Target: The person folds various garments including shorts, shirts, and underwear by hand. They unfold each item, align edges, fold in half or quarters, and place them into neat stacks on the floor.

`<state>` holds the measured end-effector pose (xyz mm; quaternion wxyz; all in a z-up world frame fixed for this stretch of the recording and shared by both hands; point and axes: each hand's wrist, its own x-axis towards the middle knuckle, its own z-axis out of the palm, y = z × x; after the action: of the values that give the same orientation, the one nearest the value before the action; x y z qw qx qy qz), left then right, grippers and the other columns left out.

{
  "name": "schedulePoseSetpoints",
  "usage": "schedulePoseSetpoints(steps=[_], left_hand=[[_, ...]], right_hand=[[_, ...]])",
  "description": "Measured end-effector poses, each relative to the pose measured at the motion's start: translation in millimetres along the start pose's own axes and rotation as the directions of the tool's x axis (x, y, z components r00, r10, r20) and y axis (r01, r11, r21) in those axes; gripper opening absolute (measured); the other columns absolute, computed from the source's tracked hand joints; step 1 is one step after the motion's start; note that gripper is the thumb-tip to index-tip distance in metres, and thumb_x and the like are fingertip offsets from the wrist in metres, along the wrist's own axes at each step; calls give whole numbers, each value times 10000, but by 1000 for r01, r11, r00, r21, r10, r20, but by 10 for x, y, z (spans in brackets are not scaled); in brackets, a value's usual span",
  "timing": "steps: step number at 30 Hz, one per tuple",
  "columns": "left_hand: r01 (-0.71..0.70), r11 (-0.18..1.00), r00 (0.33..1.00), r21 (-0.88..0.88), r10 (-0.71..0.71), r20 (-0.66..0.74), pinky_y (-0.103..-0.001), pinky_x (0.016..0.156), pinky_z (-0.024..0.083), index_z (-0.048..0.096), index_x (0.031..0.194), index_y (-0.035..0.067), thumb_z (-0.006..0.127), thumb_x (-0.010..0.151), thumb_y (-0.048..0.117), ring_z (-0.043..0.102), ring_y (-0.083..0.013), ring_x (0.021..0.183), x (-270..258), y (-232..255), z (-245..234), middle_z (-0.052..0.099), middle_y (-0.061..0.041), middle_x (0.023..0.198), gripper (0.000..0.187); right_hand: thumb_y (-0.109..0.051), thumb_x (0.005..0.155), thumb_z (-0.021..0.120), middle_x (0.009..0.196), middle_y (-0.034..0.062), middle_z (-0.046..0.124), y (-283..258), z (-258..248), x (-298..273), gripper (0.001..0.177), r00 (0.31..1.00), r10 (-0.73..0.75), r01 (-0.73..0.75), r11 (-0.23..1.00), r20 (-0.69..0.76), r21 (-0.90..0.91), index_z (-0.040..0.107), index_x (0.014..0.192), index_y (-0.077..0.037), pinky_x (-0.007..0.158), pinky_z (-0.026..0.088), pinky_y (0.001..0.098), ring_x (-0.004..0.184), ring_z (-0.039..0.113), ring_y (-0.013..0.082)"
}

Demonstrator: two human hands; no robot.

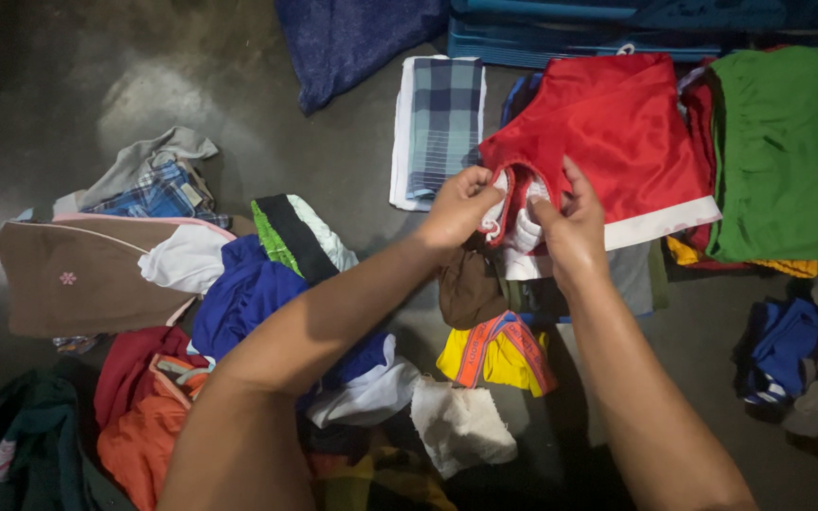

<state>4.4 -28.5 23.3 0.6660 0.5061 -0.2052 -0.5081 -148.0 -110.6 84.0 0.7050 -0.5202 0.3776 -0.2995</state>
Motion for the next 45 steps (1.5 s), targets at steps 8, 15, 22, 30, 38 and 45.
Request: schedulePoseSetpoints(steps=[8,15,22,30,38,45], left_hand=[[-62,977,967,-203,8,-256,-281,785,561,630,1186,63,498,1015,493,673,-129,891,-195,121,-22,702,-32,1031,481],[142,990,901,4,-128,-415,-340,733,562,547,1289,42,692,954,356,674,-196,856,-393,25,-311,684,-95,1011,482],[158,987,962,-12,-157,-222,-353,778,593,658,1206,13,709,876,109,726,-210,889,-385,-219,-450,746,-124,1057,347],[130,991,969,-31,-134,-206,-358,854,572,628,1248,15,650,866,88,708,-214,980,-430,17,-255,722,-109,1099,389],[42,994,971,-105,-65,-228,-382,903,562,533,1347,-8,617,873,51,684,-234,1031,-357,-39,-260,677,-137,1168,485],[-62,997,893,50,78,-442,-349,859,575,227,1466,42,670,865,3,692,-208,993,-353,-359,-250,668,-153,1158,748]], right_hand=[[48,920,675,1402,117,617,83,176,-144,726,922,96,-33,985,375,-171,414,1587,-67,979,520,345,1095,588,199],[30,926,656,1384,83,626,286,386,-289,600,794,126,-20,983,594,-181,474,1494,-36,1057,487,294,1255,595,145],[-44,981,626,1210,51,688,325,135,-156,422,937,192,-138,971,293,-193,600,1402,-41,863,528,256,1021,649,125],[-97,955,675,1268,52,675,282,157,-200,477,921,125,-22,962,368,-271,586,1418,-32,985,519,270,1138,634,126],[-134,874,763,1380,140,641,96,123,-291,632,867,-77,310,856,492,-413,548,1461,-46,1094,456,326,1296,602,217],[-173,845,776,1445,166,579,305,77,-318,714,875,52,250,804,481,-540,496,1493,-68,1054,474,333,1305,590,257]])
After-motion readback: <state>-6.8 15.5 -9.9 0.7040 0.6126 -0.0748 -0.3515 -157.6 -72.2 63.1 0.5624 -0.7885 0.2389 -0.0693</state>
